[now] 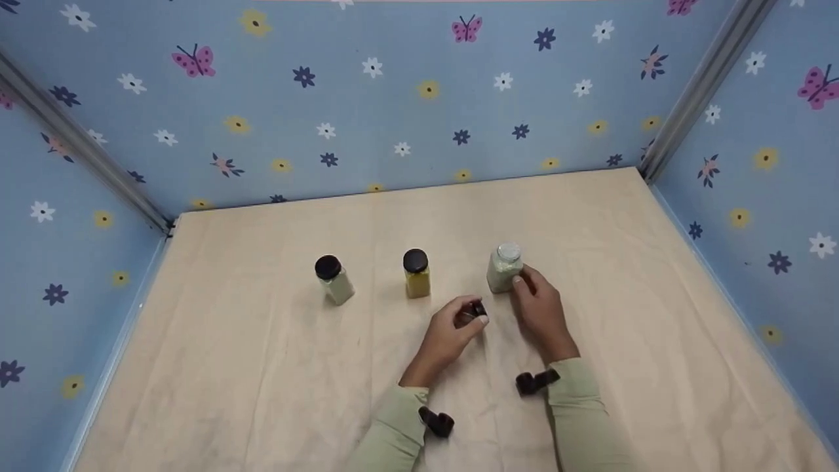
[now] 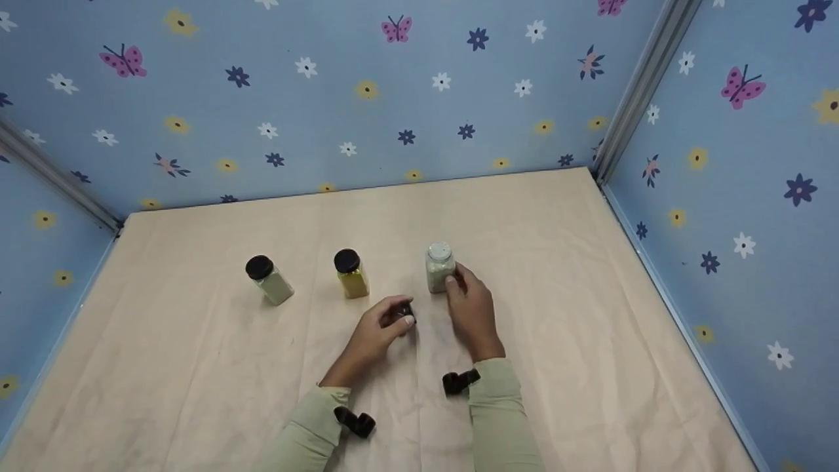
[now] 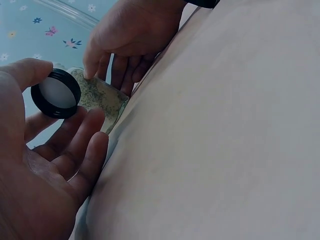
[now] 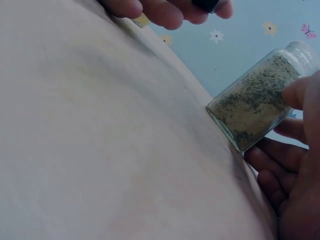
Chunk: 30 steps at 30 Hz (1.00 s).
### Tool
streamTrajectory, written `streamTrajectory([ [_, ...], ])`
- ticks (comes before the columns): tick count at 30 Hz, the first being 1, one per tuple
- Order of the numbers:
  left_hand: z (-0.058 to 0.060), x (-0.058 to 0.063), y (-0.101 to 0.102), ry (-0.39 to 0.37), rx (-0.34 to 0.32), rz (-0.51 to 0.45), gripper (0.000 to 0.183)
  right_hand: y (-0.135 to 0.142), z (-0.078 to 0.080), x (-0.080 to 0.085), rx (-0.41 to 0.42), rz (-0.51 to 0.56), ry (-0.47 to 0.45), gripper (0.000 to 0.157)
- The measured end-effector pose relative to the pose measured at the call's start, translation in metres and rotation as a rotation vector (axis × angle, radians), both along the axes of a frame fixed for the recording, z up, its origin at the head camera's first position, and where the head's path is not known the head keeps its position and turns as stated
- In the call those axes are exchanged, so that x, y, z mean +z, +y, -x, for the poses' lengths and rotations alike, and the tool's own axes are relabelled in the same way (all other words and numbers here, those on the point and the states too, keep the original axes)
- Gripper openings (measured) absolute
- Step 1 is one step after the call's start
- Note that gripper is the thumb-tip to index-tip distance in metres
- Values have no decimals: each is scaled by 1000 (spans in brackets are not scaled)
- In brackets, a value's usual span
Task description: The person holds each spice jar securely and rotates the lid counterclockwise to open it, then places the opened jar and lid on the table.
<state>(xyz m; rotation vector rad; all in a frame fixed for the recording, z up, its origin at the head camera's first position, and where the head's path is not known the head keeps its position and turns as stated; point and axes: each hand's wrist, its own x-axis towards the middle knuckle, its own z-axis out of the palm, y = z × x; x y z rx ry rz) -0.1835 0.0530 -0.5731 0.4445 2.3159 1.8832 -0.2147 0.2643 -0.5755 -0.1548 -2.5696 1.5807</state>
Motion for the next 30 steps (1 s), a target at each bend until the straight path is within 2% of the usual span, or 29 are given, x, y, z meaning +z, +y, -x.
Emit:
streamTrajectory([
  [8,-1,1,1,57,-41,77,45,-1,-1,-1,-6,9,10,51],
  [12,-2,1,1,47,-56,122,47,-2,-2,-1,5,18,18,50],
  [17,-4,-1,1,32,-37,113,43,-2,-2,-1,11,30,32,48],
  [26,-6,-6,3,133,20,164,47,0,-2,0,13,21,30,49],
  [30,-6,-8,5,170,19,201,49,1,-1,1,12,11,25,50],
])
